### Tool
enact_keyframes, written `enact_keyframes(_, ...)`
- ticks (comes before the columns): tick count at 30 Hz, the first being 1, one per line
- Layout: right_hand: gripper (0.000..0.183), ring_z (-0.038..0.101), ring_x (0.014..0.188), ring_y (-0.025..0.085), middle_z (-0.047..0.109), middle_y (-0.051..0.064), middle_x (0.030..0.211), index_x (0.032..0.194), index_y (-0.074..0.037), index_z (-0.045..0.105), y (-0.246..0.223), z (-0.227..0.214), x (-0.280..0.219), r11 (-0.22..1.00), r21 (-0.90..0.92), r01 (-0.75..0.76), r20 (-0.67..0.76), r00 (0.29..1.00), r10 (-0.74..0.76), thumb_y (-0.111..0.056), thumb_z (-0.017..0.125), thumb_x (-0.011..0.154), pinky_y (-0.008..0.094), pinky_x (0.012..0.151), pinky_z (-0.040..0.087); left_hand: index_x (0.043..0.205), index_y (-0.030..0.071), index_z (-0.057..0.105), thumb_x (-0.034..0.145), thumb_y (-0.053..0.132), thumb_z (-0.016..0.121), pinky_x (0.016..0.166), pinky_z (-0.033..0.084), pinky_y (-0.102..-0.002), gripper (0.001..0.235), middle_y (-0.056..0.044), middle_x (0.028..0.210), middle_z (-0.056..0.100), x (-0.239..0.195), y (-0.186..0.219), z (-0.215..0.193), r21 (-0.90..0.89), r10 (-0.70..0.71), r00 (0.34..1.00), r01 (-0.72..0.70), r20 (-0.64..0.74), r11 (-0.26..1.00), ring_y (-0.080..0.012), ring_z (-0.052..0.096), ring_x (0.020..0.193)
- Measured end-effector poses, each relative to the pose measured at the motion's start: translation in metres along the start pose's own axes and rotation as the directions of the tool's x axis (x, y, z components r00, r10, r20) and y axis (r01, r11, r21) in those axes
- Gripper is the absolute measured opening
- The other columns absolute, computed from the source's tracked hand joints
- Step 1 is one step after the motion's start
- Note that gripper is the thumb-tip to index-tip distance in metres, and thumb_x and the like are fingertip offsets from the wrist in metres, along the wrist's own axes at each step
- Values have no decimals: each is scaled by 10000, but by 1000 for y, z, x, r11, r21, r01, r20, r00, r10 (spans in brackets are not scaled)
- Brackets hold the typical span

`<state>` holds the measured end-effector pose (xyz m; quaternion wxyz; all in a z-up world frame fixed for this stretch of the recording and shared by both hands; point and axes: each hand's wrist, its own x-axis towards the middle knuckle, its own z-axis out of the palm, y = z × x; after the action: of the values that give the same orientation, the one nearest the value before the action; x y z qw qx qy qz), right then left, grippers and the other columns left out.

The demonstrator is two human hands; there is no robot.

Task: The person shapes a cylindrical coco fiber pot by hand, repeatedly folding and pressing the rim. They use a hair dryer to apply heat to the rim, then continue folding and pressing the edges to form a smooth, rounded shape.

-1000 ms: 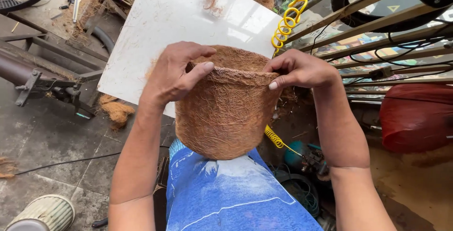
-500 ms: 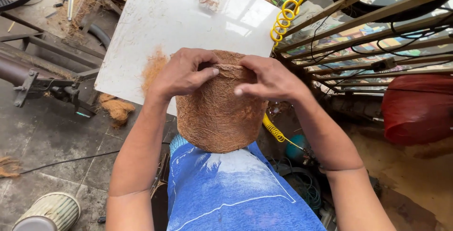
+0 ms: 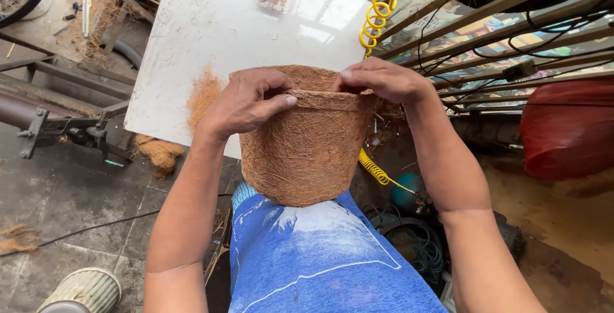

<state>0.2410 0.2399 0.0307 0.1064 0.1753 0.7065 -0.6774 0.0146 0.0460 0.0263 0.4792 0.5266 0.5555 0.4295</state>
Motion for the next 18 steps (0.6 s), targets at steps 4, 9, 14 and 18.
enact_keyframes(4, 272, 538, 747, 93, 653, -17, 779, 1014, -37, 765, 69, -20, 3, 1000, -18, -12, 58, 998, 13, -213, 558, 1007, 270, 750, 457, 939, 59, 738, 969, 148, 624, 686, 510, -377, 148, -133, 760, 657, 4, -16, 3, 17, 30, 1000, -30, -4, 999, -269, 644, 733)
enact_keyframes(9, 194, 542, 613, 171, 666, 88, 686, 994, -37, 767, -12, 22, -4, 928, -372, 5, -100, 994, -45, -114, 589, 979, 319, 620, 449, 912, 60, 714, 992, 124, 598, 714, 511, -396, 155, -124, 739, 647, 3, -28, 6, 64, 44, 999, -42, -32, 997, -279, 648, 734)
enact_keyframes(14, 182, 542, 532, 204, 638, 124, 633, 945, -19, 750, -17, 27, -7, 899, -438, -19, -159, 986, -57, -180, 667, 959, 334, 578, 438, 900, 62, 705, 1000, 133, 592, 716, 517, -397, 167, -115, 734, 646, 4, -21, 7, 67, 55, 998, -54, -21, 996, -275, 655, 730)
enact_keyframes(18, 587, 691, 971, 381, 717, 250, 1022, 1091, 24, 719, 10, 7, 6, 979, -183, -85, -142, 988, 59, -439, 358, 1072, 512, 944, 466, 897, 64, 697, 1004, 121, 592, 714, 511, -395, 161, -108, 717, 635, 9, -17, 10, 88, 102, 995, -101, -8, 991, -266, 651, 719)
